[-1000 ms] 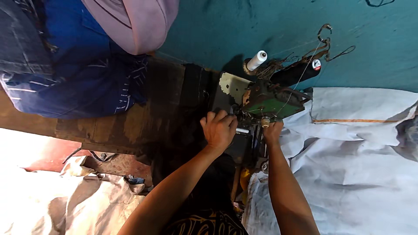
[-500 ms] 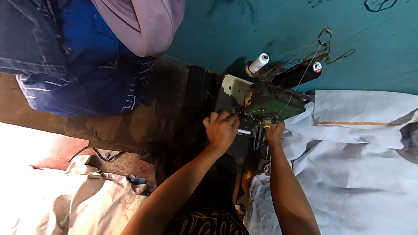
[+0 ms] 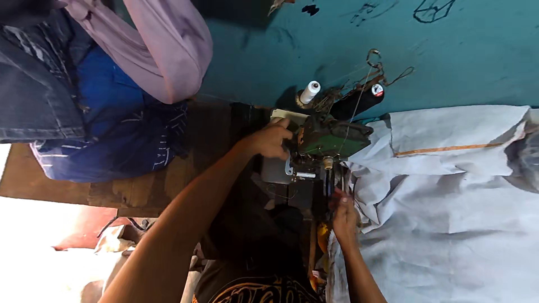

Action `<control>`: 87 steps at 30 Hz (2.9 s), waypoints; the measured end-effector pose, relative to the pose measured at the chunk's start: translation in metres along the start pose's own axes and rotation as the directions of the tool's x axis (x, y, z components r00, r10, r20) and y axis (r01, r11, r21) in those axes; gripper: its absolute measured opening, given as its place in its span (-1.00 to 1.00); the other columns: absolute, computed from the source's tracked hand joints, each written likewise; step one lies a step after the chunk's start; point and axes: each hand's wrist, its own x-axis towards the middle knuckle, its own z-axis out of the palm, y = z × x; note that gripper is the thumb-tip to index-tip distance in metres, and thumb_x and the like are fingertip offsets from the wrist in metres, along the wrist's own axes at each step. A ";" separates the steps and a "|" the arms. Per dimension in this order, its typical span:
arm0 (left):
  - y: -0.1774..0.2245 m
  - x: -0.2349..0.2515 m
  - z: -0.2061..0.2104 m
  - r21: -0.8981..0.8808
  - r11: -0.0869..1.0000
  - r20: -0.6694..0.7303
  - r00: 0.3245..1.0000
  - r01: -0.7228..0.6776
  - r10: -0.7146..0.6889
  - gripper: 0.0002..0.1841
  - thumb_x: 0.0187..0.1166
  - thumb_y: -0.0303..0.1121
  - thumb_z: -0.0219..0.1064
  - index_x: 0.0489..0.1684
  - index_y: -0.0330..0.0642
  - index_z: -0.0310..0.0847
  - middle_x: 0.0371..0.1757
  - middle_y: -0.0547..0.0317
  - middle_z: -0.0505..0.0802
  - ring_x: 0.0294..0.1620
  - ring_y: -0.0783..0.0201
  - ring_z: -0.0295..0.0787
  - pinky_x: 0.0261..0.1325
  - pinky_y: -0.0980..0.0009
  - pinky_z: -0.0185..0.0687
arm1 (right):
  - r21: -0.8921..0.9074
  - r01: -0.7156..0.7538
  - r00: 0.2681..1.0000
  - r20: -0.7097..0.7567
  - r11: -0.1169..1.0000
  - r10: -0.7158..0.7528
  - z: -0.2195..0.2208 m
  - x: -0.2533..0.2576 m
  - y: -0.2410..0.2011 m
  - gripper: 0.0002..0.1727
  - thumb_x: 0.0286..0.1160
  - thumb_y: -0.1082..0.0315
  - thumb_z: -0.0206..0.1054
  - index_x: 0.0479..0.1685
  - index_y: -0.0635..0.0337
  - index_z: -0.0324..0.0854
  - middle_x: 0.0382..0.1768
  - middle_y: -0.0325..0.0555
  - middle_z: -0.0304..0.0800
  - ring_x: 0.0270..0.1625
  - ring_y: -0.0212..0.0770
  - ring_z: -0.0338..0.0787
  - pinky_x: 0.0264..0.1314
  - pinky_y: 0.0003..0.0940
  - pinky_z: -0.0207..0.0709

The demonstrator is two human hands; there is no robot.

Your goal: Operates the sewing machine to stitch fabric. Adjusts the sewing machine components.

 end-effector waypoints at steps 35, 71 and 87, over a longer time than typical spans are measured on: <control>0.003 0.030 -0.013 0.177 0.981 0.289 0.957 -0.074 0.020 -0.59 0.39 0.04 0.56 -0.09 -0.13 0.88 0.32 -0.04 0.77 0.59 -0.21 0.29 0.75 -0.25 -0.31 | 0.310 0.120 0.982 -0.176 0.943 -0.067 0.087 0.034 -0.098 -0.79 0.50 0.43 0.36 -0.15 0.47 0.80 -0.35 -0.14 0.72 -0.32 -0.62 0.62 -0.20 -0.76 0.53; 0.000 0.029 -0.003 0.304 0.941 0.260 0.963 -0.149 0.068 -0.60 0.51 -0.07 0.37 0.01 -0.26 0.80 0.54 -0.13 0.62 0.70 -0.23 0.23 0.77 -0.22 -0.29 | 0.010 0.349 0.905 -0.262 0.937 -0.335 0.084 0.043 -0.101 -0.68 0.44 0.39 0.39 0.04 0.48 0.80 -0.39 0.05 0.80 -0.40 -0.41 0.71 -0.25 -0.59 0.63; -0.013 0.023 -0.016 0.230 0.964 0.058 0.991 -0.130 0.120 -0.72 0.61 -0.46 0.24 0.18 -0.18 0.77 0.54 -0.18 0.59 0.61 -0.24 0.39 0.67 -0.35 -0.02 | 0.437 -0.016 0.996 -0.075 0.899 0.055 0.083 0.027 -0.139 -0.88 0.50 0.48 0.39 -0.28 0.38 0.79 -0.62 -0.37 0.62 -0.60 -0.65 0.46 -0.50 -0.73 0.39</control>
